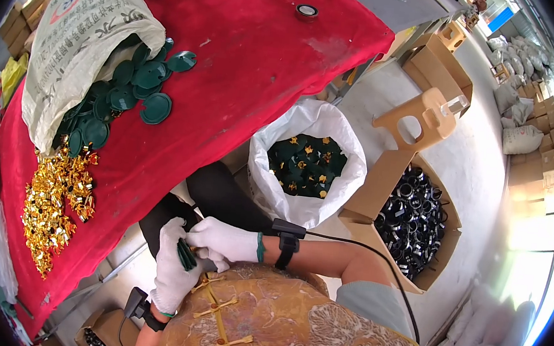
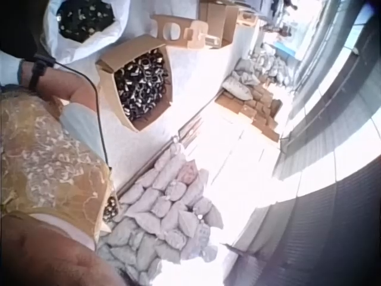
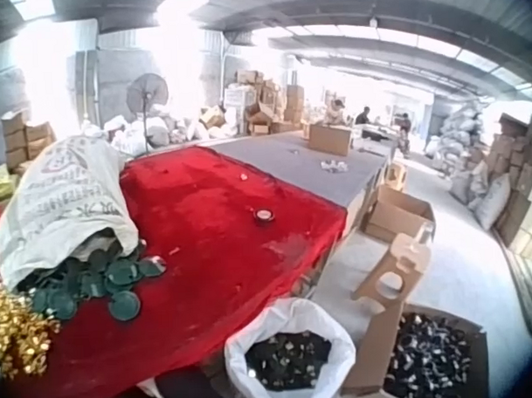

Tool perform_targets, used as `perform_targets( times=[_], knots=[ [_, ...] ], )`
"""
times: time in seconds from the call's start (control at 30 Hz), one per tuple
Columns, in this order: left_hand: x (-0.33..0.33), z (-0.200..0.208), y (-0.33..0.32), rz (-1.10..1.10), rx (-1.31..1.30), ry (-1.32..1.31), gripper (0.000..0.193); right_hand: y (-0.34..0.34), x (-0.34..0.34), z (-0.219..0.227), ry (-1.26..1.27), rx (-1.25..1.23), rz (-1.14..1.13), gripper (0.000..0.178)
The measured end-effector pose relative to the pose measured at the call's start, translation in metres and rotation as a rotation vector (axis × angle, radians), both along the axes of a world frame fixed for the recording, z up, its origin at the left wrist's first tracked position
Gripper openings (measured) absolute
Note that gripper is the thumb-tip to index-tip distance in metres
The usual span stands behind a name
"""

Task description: The person picks up a green plastic base and a gold ornament, fits the ornament into the center of the base, and places the assembled unit into a white bag, repeating the process.

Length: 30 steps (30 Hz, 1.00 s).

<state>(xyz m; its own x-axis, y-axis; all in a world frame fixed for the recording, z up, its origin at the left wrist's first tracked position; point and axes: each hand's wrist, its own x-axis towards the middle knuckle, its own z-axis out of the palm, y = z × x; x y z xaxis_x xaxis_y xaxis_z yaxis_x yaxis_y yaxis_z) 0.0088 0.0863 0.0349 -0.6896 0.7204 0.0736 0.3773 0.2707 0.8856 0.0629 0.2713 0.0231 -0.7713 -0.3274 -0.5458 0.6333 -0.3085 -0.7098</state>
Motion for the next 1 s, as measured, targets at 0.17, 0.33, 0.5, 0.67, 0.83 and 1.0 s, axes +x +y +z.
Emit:
perform_targets(
  times=[0.17, 0.33, 0.5, 0.67, 0.83, 1.0],
  knots=[
    [0.0, -0.01, -0.008, 0.033, -0.01, -0.221, 0.073, -0.013, 0.004, -0.001, 0.762, 0.896, 0.017, 0.028],
    [0.004, 0.008, -0.021, 0.095, 0.155, -0.873, 0.072, -0.019, 0.024, -0.006, 1.078, 1.104, 0.106, 0.031],
    [0.025, 0.003, -0.027, 0.068, 0.128, -0.462, 0.067, -0.032, 0.035, -0.017, 1.194, 1.088, 0.005, 0.022],
    [0.04, 0.014, -0.02, 0.039, -0.056, 0.465, 0.073, -0.022, 0.033, -0.002, 0.017, -0.238, -0.111, 0.033],
    [0.033, -0.021, -0.042, 0.122, 0.105, -0.219, 0.069, -0.044, 0.039, 0.007, 0.881, 0.989, -0.035, 0.032],
    [0.024, 0.018, -0.041, 0.082, 0.293, -1.106, 0.068, -0.036, 0.036, 0.004, 1.068, 1.133, 0.182, 0.032]
  ],
)
